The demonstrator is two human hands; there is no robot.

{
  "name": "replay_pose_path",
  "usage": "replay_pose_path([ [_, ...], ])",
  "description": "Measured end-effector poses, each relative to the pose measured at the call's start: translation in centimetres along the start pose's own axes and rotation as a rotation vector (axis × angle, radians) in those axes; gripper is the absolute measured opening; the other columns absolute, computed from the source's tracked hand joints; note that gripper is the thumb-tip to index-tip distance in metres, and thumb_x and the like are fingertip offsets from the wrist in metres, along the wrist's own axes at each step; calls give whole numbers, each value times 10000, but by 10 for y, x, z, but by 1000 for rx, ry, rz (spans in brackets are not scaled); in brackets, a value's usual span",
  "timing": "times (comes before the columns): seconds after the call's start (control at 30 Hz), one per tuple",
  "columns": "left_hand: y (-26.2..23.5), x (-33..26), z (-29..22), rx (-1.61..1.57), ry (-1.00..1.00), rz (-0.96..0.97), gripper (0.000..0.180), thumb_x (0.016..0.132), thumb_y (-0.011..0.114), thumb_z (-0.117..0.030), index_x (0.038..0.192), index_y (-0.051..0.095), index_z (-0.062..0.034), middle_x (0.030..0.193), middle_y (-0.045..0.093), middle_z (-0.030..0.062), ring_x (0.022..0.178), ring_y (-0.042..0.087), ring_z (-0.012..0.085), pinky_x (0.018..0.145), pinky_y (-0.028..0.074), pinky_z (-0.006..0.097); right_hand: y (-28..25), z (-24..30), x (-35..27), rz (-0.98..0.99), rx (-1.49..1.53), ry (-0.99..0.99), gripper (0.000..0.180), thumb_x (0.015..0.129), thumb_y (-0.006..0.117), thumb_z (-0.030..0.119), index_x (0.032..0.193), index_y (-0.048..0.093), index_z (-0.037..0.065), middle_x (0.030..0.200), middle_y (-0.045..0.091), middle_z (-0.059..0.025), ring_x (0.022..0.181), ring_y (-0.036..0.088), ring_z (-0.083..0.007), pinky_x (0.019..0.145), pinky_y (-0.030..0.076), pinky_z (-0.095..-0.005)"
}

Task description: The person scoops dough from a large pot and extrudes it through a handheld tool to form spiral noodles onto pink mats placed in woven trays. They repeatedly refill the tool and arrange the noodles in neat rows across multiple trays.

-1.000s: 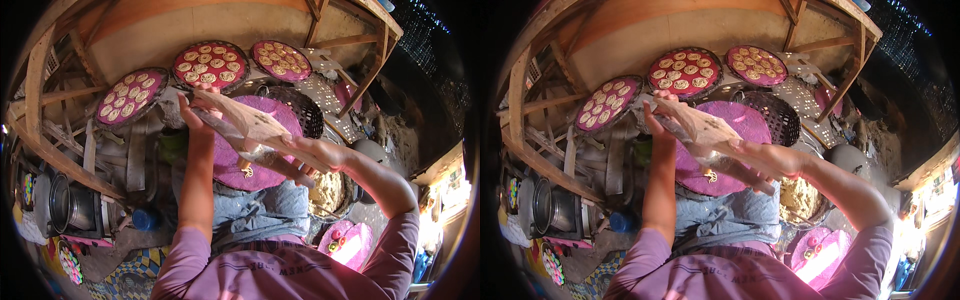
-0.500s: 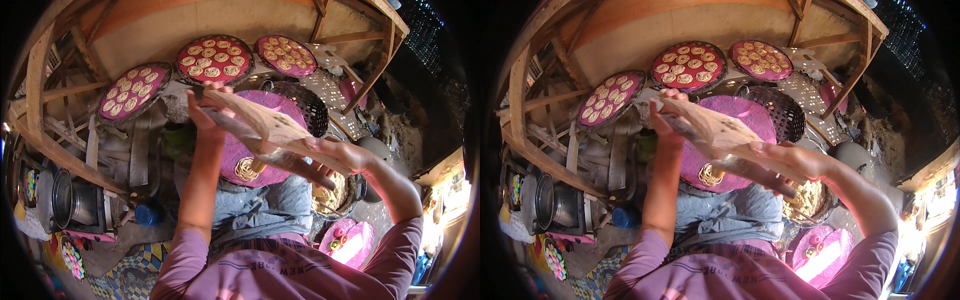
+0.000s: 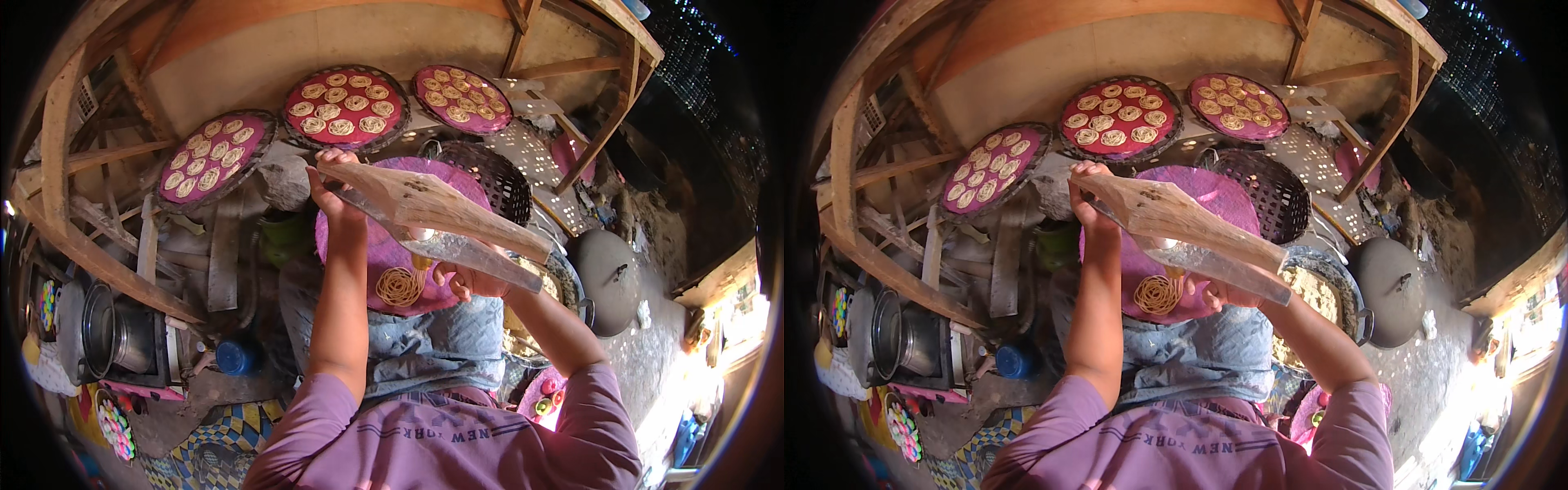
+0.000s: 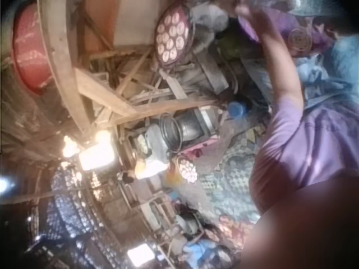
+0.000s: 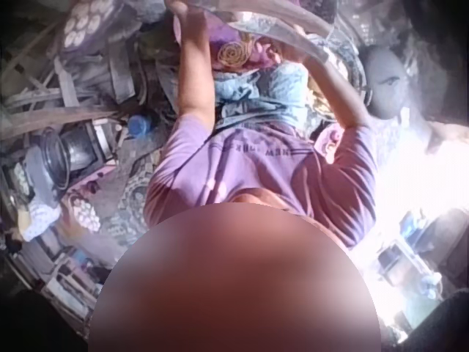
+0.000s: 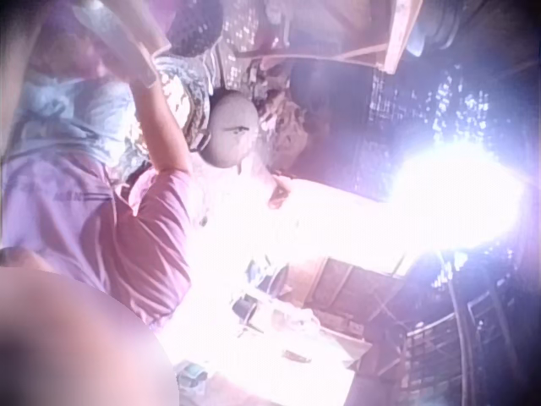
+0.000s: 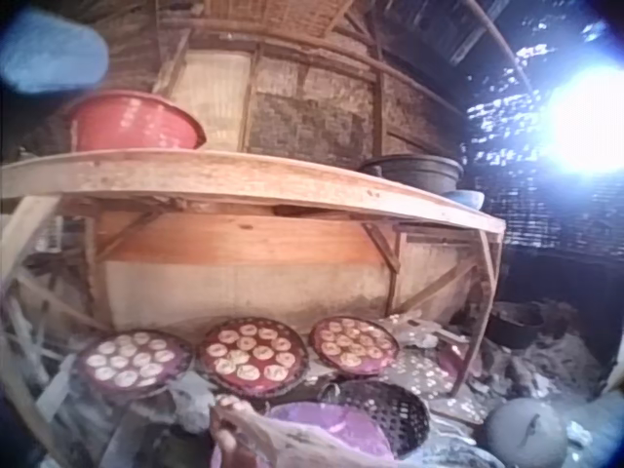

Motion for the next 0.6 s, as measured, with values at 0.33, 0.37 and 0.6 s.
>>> replay_pose_path([
  [0.33, 48, -5, -64, 264, 102, 227, 75, 884, 633, -129, 956, 623, -110, 941, 633, -17, 937, 603, 138, 868, 510, 296, -2, -12, 39, -217, -503, 284, 449, 991, 423, 354, 1286, 542, 36, 816, 578, -90, 478, 452, -107, 456, 418, -239],
  [0.37, 57, -2, -74, 236, 119, 195, 68, 897, 621, -179, 934, 620, -122, 925, 632, -26, 904, 603, 133, 839, 514, 289, -1, -9, 47, -224, -941, 266, 387, 949, 506, 232, 1296, 568, 73, 938, 649, -79, 678, 598, -151, 549, 476, -281],
  [0.6, 139, 3, -73, 74, 31, 186, 189, 932, 590, -335, 897, 610, -150, 880, 633, -65, 862, 615, 119, 792, 528, 312, 39, 14, 60, -360, -1423, -235, 393, 936, 515, 284, 1284, 580, 114, 1216, 611, -191, 1086, 611, -319, 920, 484, -367],
])
Point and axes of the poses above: each hand's wrist, its own x-axis towards the middle knuckle, its own y-axis out of the palm, z = x × y, the point moved 7 cm from there along x, towards the middle knuckle
